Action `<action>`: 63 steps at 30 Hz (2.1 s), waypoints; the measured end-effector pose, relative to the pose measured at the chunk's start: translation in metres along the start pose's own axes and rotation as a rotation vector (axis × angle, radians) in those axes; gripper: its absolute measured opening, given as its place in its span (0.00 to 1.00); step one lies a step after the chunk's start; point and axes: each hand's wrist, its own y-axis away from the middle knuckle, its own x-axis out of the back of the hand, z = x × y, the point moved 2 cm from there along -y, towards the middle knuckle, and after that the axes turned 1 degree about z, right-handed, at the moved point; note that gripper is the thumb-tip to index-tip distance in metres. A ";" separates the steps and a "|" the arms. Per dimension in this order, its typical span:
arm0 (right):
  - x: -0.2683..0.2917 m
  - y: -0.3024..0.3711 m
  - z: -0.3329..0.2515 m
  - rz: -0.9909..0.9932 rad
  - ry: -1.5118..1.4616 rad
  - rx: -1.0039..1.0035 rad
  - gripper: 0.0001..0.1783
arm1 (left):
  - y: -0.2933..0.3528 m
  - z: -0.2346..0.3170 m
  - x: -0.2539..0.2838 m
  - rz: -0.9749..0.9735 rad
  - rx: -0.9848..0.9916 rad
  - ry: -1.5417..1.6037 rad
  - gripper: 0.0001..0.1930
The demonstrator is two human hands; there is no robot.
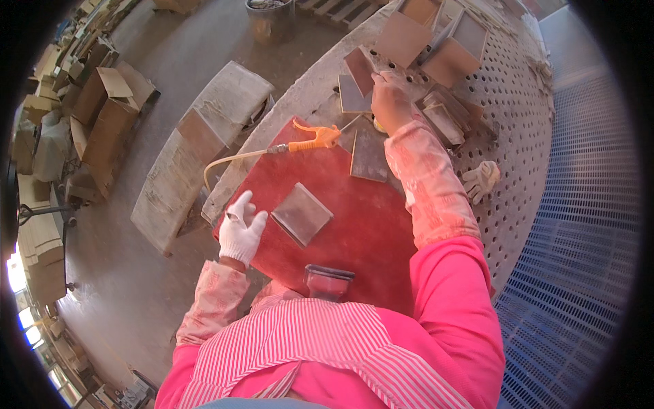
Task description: The person assembles a small wooden box by applying glue to the edges and joining the pieces. They then use a power sander to smooth the edges of a stack of wooden slats.
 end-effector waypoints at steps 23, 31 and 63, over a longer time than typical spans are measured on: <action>0.177 0.131 -0.141 -0.524 -1.769 -0.891 0.25 | -0.009 0.135 -0.047 -0.394 -0.337 0.375 0.24; 0.166 0.149 -0.148 -0.378 -1.432 -0.834 0.19 | 0.004 0.119 -0.060 -0.457 -0.012 0.826 0.19; 0.181 0.166 -0.142 -0.266 -0.928 -0.503 0.10 | 0.021 0.095 -0.064 -0.633 0.017 0.982 0.13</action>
